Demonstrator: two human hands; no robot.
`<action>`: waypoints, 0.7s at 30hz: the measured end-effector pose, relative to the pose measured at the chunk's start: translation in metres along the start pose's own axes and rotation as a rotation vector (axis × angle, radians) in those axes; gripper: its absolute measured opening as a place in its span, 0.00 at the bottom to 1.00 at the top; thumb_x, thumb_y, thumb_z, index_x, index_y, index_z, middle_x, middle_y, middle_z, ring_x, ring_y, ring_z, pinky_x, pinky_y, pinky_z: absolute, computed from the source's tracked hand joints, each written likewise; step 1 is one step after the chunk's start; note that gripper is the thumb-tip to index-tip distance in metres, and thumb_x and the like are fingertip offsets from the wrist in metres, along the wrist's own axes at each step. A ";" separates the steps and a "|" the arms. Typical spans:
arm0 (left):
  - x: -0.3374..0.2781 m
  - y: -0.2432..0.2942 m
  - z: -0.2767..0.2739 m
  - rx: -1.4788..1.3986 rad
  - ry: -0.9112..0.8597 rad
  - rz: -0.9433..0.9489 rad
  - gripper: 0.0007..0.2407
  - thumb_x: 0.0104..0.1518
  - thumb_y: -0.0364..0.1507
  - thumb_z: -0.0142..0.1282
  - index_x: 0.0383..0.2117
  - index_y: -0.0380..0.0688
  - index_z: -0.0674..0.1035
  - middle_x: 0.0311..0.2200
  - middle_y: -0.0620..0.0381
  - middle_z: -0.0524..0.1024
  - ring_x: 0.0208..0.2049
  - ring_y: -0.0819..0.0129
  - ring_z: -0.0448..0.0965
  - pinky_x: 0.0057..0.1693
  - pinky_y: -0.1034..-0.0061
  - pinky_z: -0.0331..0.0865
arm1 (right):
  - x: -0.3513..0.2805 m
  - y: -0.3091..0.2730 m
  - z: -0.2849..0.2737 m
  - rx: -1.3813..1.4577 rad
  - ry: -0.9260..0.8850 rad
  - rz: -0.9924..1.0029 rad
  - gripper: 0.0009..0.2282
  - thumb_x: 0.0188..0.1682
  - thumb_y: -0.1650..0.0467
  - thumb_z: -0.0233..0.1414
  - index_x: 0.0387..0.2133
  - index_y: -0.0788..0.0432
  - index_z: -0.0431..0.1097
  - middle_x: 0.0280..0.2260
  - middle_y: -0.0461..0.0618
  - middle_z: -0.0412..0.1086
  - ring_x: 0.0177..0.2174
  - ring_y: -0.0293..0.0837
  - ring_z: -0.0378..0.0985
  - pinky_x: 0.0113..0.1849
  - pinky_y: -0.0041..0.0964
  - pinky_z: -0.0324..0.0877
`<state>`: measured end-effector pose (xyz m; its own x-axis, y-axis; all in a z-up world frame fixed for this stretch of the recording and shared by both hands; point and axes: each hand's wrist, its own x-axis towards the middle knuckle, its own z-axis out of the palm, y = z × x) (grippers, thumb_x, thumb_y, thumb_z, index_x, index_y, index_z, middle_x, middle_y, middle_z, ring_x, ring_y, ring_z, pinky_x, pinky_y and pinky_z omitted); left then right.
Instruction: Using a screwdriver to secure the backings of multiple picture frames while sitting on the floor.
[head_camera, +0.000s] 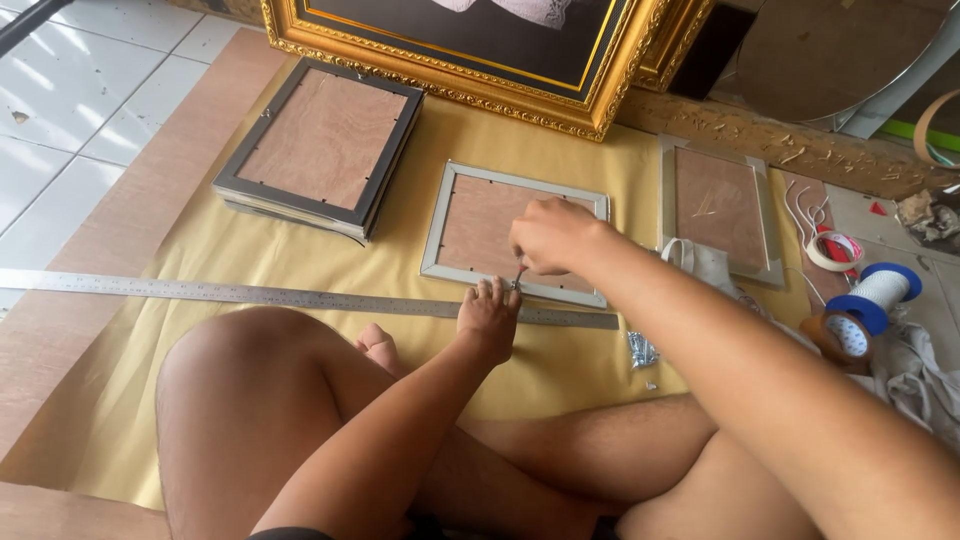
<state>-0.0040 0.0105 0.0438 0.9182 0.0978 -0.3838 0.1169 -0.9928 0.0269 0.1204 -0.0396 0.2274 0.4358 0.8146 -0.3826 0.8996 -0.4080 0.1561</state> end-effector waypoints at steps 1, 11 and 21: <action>0.004 -0.003 0.001 -0.001 0.004 -0.002 0.38 0.61 0.36 0.64 0.77 0.49 0.56 0.80 0.34 0.53 0.79 0.33 0.51 0.74 0.44 0.52 | 0.015 0.006 0.008 -0.004 0.002 0.000 0.06 0.53 0.62 0.64 0.41 0.35 0.87 0.42 0.47 0.86 0.47 0.55 0.88 0.48 0.56 0.82; 0.005 -0.016 0.002 0.014 0.027 0.058 0.43 0.52 0.39 0.75 0.75 0.50 0.60 0.80 0.37 0.57 0.79 0.35 0.56 0.71 0.48 0.64 | 0.025 0.000 -0.003 -0.166 -0.078 0.216 0.15 0.41 0.71 0.67 0.43 0.41 0.87 0.38 0.52 0.83 0.47 0.63 0.85 0.52 0.71 0.67; 0.013 -0.006 0.010 0.061 0.027 0.081 0.50 0.44 0.40 0.82 0.75 0.44 0.60 0.78 0.33 0.59 0.77 0.32 0.60 0.72 0.49 0.65 | 0.011 0.014 0.001 -0.005 -0.088 0.096 0.07 0.48 0.64 0.63 0.36 0.36 0.88 0.47 0.50 0.85 0.52 0.60 0.86 0.53 0.58 0.82</action>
<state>0.0032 0.0173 0.0293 0.9335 0.0184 -0.3581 0.0196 -0.9998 -0.0003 0.1382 -0.0366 0.2246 0.5158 0.7325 -0.4443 0.8541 -0.4800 0.2003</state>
